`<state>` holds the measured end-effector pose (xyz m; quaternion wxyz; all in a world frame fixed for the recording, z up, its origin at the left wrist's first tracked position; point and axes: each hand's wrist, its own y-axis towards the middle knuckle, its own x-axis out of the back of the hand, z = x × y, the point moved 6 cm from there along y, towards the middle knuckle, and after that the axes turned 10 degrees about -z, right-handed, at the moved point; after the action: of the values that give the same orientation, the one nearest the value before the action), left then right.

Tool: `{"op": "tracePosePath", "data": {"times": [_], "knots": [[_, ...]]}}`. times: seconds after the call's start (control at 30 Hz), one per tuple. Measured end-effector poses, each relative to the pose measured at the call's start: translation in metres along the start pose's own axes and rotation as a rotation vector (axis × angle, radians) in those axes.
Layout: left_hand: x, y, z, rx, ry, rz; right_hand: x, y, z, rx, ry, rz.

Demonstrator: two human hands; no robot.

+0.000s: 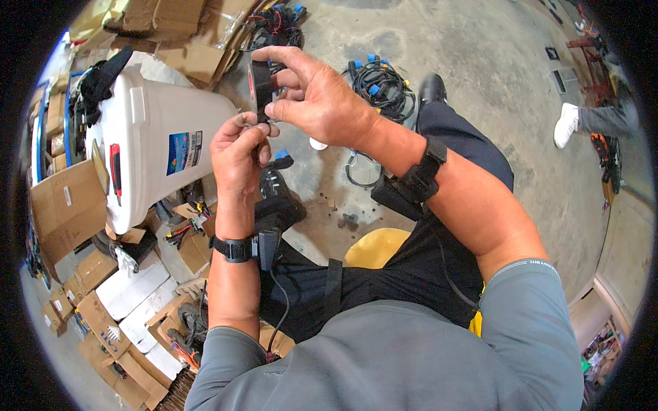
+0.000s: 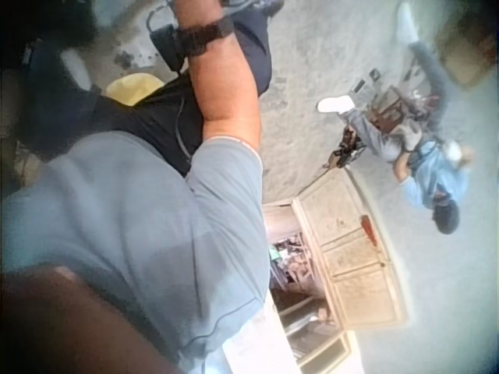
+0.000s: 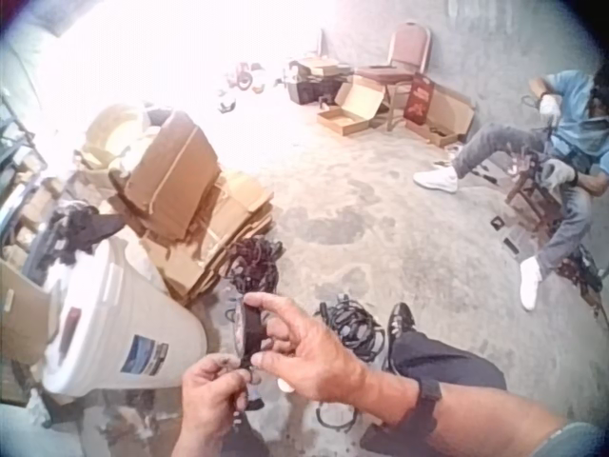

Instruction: The recorder uses electrical tape to secure and organize wires on a complex wiring harness.

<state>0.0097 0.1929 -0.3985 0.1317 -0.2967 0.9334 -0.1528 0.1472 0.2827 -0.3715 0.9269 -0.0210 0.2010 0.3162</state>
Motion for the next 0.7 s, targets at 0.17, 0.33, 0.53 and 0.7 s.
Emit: {"op": "tracePosePath", "data": {"times": [0.17,0.33,0.53,0.7], "knots": [[0.002,0.002,-0.001,-0.037,-0.031,-0.011,-0.003,-0.003,0.001,0.010,-0.033,0.008],[0.001,0.001,-0.003,-0.062,-0.074,0.002,-0.002,-0.003,0.011,0.083,-0.099,-0.006],[0.000,-0.003,-0.002,-0.109,0.040,-0.022,0.002,0.000,0.009,0.073,-0.064,-0.056],[-0.004,0.000,0.001,-0.061,0.017,-0.010,0.009,0.000,0.014,-0.058,-0.055,-0.093]]}}
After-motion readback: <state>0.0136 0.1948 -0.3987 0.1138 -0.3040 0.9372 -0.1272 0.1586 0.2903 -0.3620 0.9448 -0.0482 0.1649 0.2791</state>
